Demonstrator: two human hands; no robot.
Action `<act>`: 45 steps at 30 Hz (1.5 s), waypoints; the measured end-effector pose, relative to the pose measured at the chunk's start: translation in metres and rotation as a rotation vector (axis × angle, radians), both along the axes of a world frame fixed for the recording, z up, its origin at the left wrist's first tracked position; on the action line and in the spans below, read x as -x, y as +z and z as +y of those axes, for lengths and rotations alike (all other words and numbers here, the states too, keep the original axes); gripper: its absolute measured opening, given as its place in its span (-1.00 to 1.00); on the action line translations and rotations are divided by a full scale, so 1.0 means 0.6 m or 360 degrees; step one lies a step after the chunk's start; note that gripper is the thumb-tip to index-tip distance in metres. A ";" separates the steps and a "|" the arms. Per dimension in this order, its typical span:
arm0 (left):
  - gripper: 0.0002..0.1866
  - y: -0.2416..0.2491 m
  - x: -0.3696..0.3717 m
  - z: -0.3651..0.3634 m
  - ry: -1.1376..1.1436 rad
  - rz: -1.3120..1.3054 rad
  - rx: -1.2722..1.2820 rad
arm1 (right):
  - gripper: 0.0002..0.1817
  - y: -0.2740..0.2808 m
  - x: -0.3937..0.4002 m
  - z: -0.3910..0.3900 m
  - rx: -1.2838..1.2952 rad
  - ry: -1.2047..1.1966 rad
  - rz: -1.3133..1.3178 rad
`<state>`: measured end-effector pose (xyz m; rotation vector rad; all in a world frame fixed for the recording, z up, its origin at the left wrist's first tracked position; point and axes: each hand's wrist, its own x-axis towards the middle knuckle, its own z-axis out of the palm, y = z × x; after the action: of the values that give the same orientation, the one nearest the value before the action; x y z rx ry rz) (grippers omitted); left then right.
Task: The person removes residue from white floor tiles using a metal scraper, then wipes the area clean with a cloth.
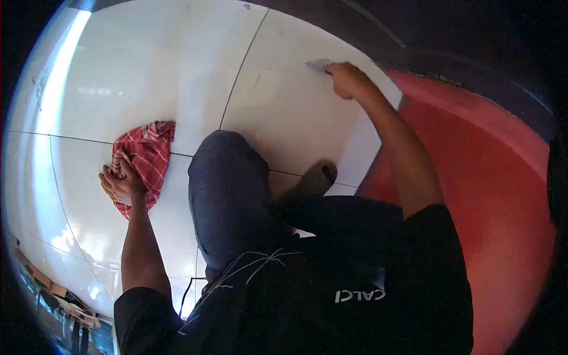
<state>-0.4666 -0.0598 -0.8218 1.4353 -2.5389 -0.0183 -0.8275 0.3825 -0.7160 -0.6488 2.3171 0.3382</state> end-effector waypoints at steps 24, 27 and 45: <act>-0.31 -0.007 -0.006 -0.008 0.0117 -0.0126 -0.0073 | -0.59 -0.058 -0.056 0.024 0.0014 -0.0258 0.0204; -0.31 -0.014 -0.009 -0.012 0.0109 -0.0121 -0.0025 | -0.53 -0.030 -0.219 0.006 0.0115 -0.0304 0.0276; -0.31 -0.001 -0.008 -0.008 0.0102 -0.0204 -0.0040 | -0.59 -0.030 -0.001 -0.131 0.0119 -0.0181 0.0250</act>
<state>-0.4620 -0.0643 -0.8223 1.5745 -2.5999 0.0545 -0.8270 0.3039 -0.7340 -0.5406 2.5151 0.2585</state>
